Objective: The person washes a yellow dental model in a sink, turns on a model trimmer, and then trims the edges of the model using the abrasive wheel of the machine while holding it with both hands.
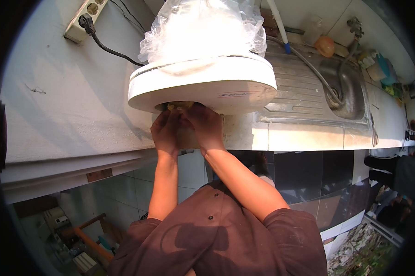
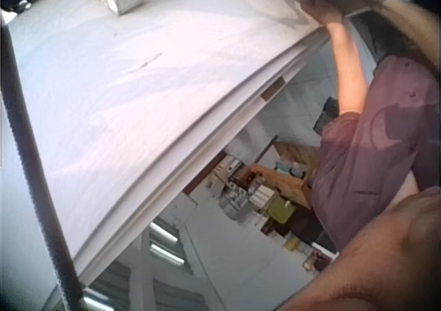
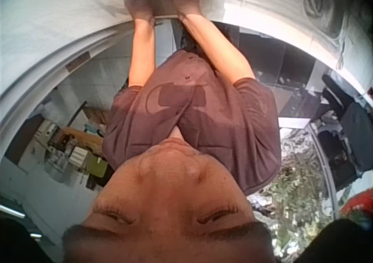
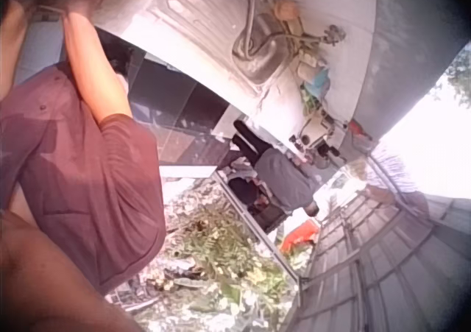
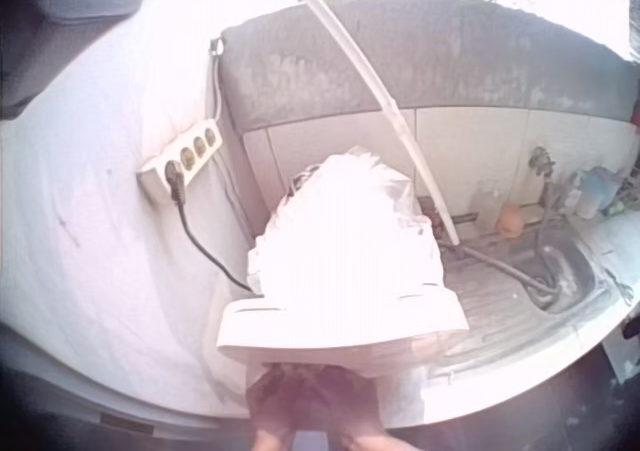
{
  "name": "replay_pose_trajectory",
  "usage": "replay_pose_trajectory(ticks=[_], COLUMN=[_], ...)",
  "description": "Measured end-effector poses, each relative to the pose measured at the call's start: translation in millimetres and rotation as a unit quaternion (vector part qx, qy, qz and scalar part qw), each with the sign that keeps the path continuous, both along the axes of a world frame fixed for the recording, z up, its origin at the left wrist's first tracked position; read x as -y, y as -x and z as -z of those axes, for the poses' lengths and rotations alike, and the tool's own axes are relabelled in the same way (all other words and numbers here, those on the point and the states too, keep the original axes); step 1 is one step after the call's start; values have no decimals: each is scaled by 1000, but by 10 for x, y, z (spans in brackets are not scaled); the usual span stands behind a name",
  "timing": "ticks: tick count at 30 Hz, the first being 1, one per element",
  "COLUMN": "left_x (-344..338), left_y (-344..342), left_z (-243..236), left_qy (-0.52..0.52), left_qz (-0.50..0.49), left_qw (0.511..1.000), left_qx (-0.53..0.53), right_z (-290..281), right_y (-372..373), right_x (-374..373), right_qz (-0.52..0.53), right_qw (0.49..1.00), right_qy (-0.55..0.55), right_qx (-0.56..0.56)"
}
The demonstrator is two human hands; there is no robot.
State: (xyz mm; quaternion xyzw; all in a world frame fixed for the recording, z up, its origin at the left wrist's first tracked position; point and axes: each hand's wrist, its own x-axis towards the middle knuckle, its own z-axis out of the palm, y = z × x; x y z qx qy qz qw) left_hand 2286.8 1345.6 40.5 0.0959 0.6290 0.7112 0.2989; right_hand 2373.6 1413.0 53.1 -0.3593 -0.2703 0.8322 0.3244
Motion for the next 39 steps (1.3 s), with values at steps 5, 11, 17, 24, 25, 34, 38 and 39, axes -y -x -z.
replay_pose_trajectory(ticks=[5, 11, 17, 24, 25, 34, 38, 39], left_x=[-8, -35, -16, -33, -34, -48, -50, -50], left_y=[-12, -34, -24, -37, -34, -43, -47, -46], left_z=[-20, -42, -4, -10, 2, -10, -8, -5], left_qy=[-6, -11, -26, -22, -24, -29, -34, -31], left_qz=[-4, -11, -6, -24, -25, -30, -31, -33], left_qw=[1000, 1000, 1000, 999, 999, 999, 999, 999], left_qx=[6, 5, 9, 18, 21, 28, 28, 28], right_z=[-66, 9, -17, -20, -21, 2, -27, -31], right_y=[14, 19, 29, 25, 28, 34, 51, 51], right_x=[0, -4, 16, 17, 16, 16, 29, 28], right_qz=[3, 3, 12, 9, 11, 15, 29, 28], right_qw=[1000, 1000, 1000, 1000, 1000, 1000, 1000, 1000], right_qy=[4, -7, -17, -17, -17, -12, -8, -9], right_qx=[7, 3, 11, 10, 8, 5, 6, 7])
